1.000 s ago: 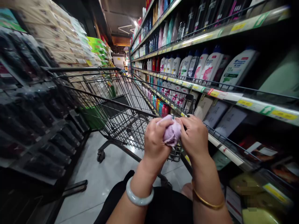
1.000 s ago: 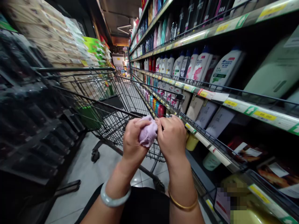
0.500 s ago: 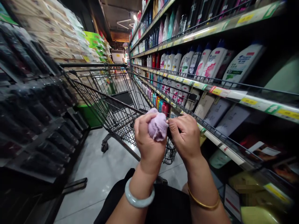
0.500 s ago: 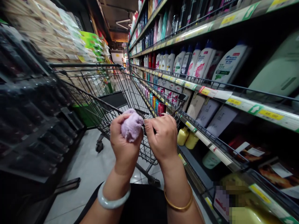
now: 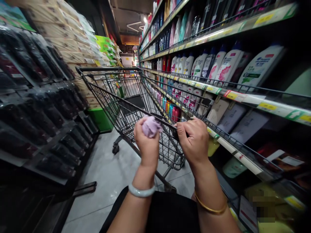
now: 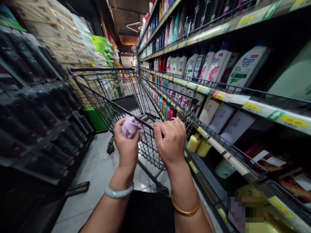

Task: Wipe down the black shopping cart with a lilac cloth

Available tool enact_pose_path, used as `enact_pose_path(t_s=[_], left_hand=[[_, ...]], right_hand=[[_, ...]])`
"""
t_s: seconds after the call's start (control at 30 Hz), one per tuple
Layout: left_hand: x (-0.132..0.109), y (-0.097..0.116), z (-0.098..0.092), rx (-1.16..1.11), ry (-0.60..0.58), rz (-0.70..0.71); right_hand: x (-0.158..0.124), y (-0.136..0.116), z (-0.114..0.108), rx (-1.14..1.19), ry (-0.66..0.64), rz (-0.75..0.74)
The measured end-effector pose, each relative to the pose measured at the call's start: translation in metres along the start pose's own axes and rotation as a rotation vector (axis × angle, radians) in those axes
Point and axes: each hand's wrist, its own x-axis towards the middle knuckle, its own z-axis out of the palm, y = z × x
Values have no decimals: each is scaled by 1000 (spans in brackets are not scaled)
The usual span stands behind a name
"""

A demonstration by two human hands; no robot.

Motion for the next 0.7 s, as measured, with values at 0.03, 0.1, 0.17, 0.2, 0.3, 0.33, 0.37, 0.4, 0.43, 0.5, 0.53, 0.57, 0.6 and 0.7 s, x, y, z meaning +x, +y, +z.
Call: enact_pose_path(t_s=[0.03,0.1,0.17,0.2,0.3,0.33,0.37,0.4,0.43,0.5,0.53,0.57,0.6,0.7], left_hand=[[-10,11,3,9,-28,90],[-26,32,8,9,-58,228],[-34,43,9,-18,-106,324],[-33,43,8,-22,-129,358],[-15,22,0,36,-94,334],[-7,12,-3,55,-40,266],[2,1,-7,52,24,168],[9,-8,-9,27,81,80],[14,-14,-11,-5,121,12],[16,-18,-12,-57,153,-25],[14,-16,-11,-60,147,5],[10,-11,-10,-46,135,60],[4,-4,-8,-18,122,130],[-8,15,-5,88,90,330]], right_hand=[[0,-1,1,-10,4,-2],[0,-1,2,-23,4,0],[0,0,3,-28,3,5],[0,1,3,-29,6,8],[1,2,5,-28,23,9],[1,1,5,-28,30,8],[1,1,6,-28,36,6],[1,1,7,-28,41,3],[1,0,7,-28,44,0],[0,-1,8,-23,48,-4],[0,-2,8,-21,48,-6],[0,-2,8,-19,46,-7],[0,-2,8,-19,43,-8],[0,-3,8,-22,31,-14]])
